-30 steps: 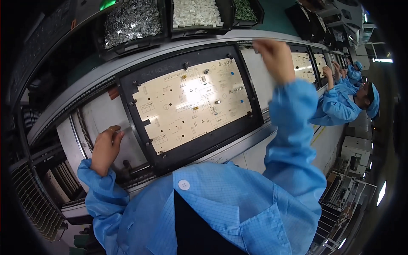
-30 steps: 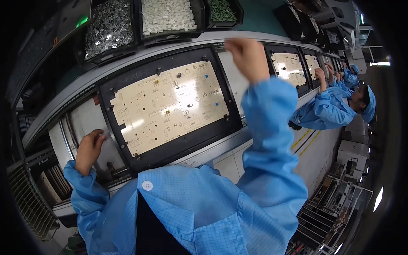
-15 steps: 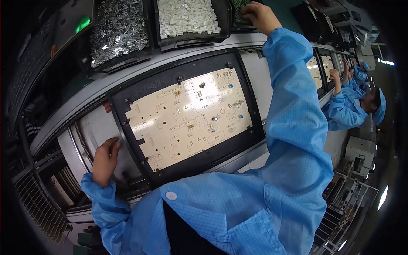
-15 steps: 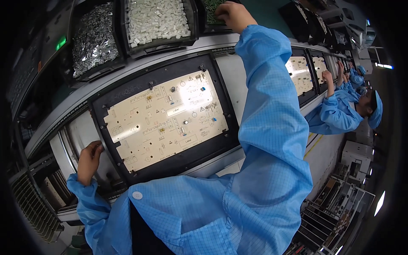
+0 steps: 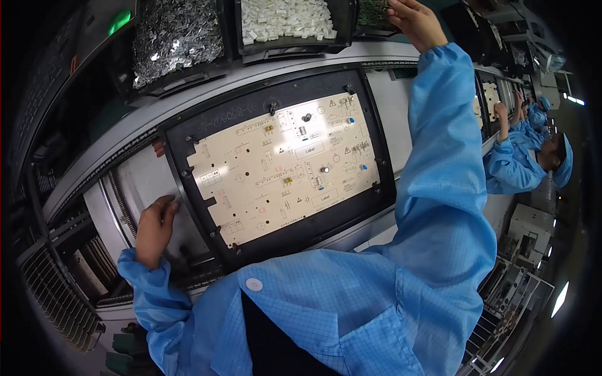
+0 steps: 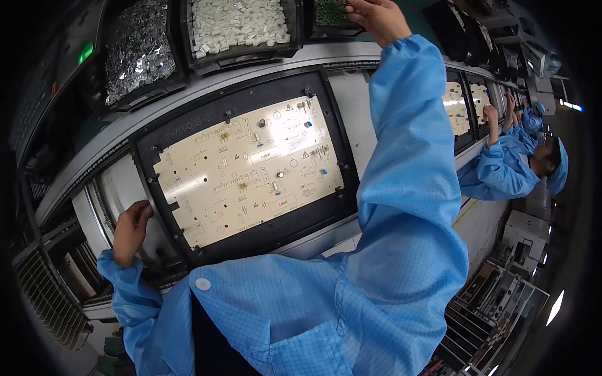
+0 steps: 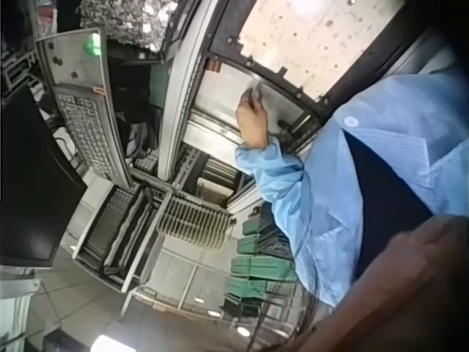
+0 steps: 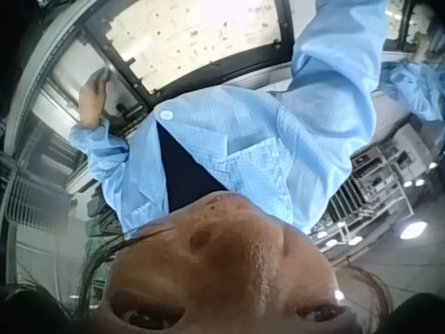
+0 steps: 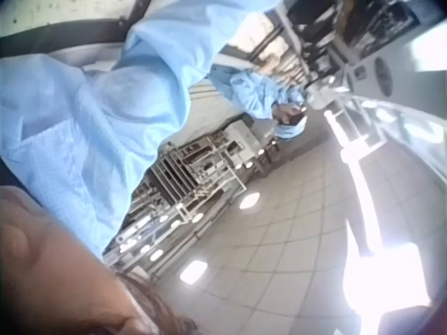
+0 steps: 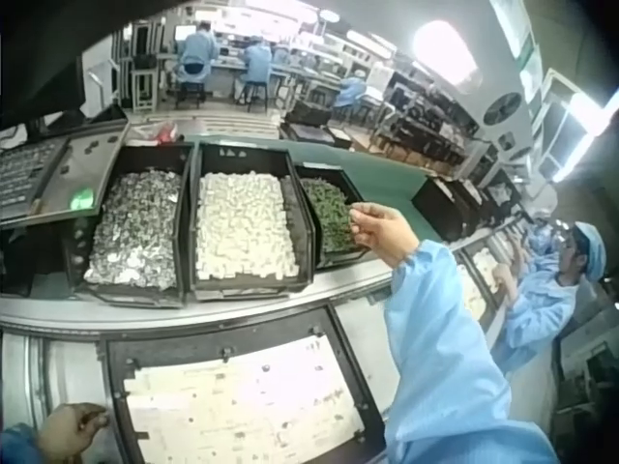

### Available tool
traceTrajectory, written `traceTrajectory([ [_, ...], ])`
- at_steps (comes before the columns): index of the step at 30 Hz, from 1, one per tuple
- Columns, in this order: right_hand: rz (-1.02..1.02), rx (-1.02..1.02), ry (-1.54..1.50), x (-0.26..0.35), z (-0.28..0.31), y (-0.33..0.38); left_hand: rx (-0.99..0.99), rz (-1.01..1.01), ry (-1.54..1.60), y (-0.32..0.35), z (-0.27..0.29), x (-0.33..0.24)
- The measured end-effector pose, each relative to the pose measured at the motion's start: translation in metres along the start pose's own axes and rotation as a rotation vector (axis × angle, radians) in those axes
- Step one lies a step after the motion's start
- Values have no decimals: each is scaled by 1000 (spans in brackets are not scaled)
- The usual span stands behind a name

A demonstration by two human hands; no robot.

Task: Assembling electronic components onto circuit boards at a manual assembly station.

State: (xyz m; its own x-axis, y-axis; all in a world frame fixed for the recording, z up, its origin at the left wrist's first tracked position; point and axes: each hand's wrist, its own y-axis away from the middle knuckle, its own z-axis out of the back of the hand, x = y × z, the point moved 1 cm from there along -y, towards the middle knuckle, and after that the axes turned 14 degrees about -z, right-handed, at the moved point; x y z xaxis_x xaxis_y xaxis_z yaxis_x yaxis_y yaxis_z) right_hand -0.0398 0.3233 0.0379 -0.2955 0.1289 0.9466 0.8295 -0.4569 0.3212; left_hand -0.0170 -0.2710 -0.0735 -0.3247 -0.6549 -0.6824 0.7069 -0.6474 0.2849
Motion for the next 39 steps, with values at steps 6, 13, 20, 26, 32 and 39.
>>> traceTrajectory([
  [6,-50,309,416,-24,-49,92,-8,8,-5,1,4,-5],
  [13,-274,358,421,-78,-90,164,10,-46,-8,2,4,1],
  [20,-162,122,524,-72,-75,187,11,-42,-34,7,7,-1],
  [26,-101,5,597,-79,-69,181,12,-70,-60,11,7,0],
  [32,22,-3,795,-89,-69,161,31,-58,-90,8,8,0],
  [39,154,-12,1008,-91,-77,152,47,-36,-79,9,7,6],
])
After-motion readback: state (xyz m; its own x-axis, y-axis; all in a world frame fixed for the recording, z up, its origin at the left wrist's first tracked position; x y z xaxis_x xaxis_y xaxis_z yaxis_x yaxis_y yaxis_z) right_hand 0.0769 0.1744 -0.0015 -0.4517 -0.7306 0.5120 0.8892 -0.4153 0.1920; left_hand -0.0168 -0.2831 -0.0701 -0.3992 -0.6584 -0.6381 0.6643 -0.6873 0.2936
